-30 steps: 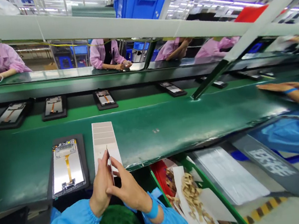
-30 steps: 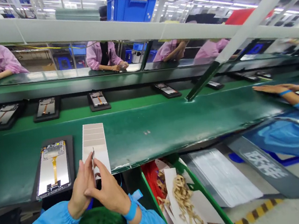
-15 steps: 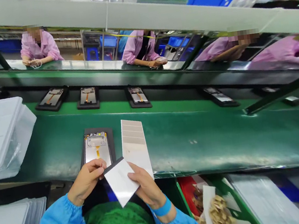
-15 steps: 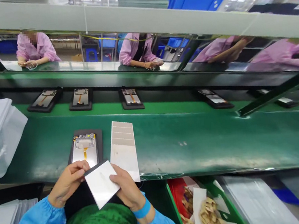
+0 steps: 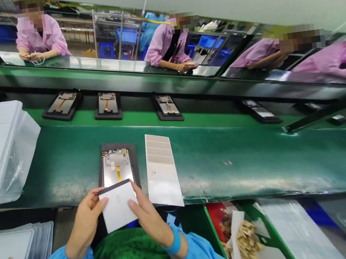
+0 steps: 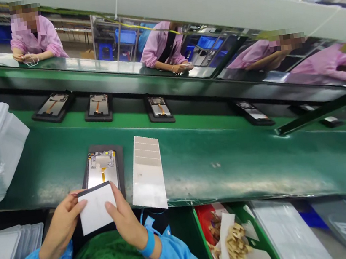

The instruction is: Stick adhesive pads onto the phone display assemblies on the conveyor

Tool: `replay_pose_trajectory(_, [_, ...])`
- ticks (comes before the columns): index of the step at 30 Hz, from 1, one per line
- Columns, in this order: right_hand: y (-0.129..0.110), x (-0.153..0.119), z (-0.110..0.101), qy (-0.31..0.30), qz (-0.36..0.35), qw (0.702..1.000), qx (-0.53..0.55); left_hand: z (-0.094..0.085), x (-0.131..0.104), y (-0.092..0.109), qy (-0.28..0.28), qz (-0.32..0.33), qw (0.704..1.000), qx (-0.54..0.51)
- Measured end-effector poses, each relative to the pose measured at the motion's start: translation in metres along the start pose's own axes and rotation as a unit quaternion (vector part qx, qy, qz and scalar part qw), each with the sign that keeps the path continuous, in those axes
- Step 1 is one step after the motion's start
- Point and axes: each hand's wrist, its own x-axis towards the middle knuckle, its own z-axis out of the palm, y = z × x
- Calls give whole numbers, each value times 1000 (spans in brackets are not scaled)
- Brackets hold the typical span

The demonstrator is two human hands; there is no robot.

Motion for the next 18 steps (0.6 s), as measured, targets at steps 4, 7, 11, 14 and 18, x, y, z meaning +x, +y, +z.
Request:
replay_pose_trajectory(4, [-17,21,-17,-44,-47,978,-197,-33,1,13,61,-14,998,-4])
replay_pose_trajectory(7, [-20,42,-29,-51,-145,924,-351,-60,5,21,89,1,996,26])
replay_pose_trajectory(11, [-7,59,-30,-84,-215,872,-431,-75,15,17,86,2,995,53])
replay_pose_trajectory(14, [3,58,-28,-91,-252,859,-436,-71,23,12,70,-10,996,61])
replay_pose_trajectory(18, [-1,57,-29,-59,-278,874,-393,-54,36,14,28,-4,996,88])
